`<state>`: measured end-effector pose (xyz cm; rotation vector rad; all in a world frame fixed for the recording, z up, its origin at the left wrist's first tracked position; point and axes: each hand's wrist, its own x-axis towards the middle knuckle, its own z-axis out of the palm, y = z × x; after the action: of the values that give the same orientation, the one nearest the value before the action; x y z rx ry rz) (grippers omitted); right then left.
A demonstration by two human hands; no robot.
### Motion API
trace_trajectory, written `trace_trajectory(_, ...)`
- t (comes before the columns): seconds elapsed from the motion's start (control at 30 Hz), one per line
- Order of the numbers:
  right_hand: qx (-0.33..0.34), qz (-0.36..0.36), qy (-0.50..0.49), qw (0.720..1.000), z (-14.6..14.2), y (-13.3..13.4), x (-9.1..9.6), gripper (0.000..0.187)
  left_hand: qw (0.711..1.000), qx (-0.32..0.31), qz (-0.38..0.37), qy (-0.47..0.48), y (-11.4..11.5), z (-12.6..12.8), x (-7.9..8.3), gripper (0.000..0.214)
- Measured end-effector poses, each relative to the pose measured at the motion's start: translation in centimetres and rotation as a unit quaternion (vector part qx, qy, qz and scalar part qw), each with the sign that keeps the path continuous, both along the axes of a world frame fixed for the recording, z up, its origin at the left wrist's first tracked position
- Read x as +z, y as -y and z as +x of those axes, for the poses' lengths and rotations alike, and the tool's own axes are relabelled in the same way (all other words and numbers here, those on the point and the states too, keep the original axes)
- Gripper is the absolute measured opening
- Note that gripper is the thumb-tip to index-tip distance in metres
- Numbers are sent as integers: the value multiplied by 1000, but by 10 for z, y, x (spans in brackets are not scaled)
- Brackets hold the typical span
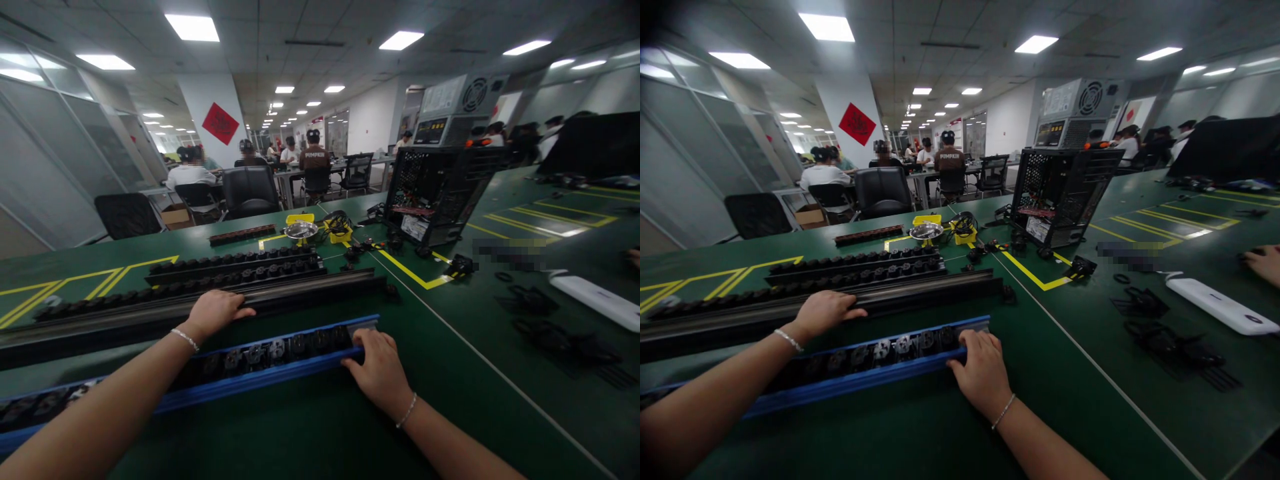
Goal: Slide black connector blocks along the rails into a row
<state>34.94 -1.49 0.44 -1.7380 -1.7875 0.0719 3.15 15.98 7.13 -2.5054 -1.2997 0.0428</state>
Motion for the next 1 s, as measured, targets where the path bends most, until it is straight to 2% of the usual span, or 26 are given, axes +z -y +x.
trace_trajectory(0.17, 2, -11, 33, 999, -2, 1, 3, 25, 999, -3, -38, -23, -8, 6, -8, 62)
trace_trajectory(0.33, 8, -50, 47, 998, -2, 1, 10, 19, 994, -29, -65, -79, -12, 6, -5, 55)
trace_trajectory(0.47, 13, -41, 72, 996, -3, 1, 9, 15, 988, -52, -99, -110, -9, 10, -5, 48)
trace_trajectory(0.6, 36, -23, 109, 993, -4, -1, 5, 11, 986, -41, -132, -97, -9, 15, 3, 38)
trace_trajectory(0.67, 49, -20, 122, 991, -5, -4, 4, 12, 985, -16, -145, -88, -5, 16, 10, 28)
trace_trajectory(0.73, 59, -20, 134, 989, -5, -7, 3, 13, 991, 0, -121, -48, 6, 17, 17, 22)
trace_trajectory(0.83, 70, -16, 147, 987, -3, -14, 3, 15, 996, 20, 3, 84, 45, 22, 19, 25)
trace_trajectory(0.93, 78, -16, 150, 986, 1, -21, 1, 17, 975, 11, 66, 212, 95, 34, 6, 27)
trace_trajectory(1.0, 77, -12, 158, 984, 3, -25, -1, 20, 961, 15, 86, 261, 124, 43, -8, 27)
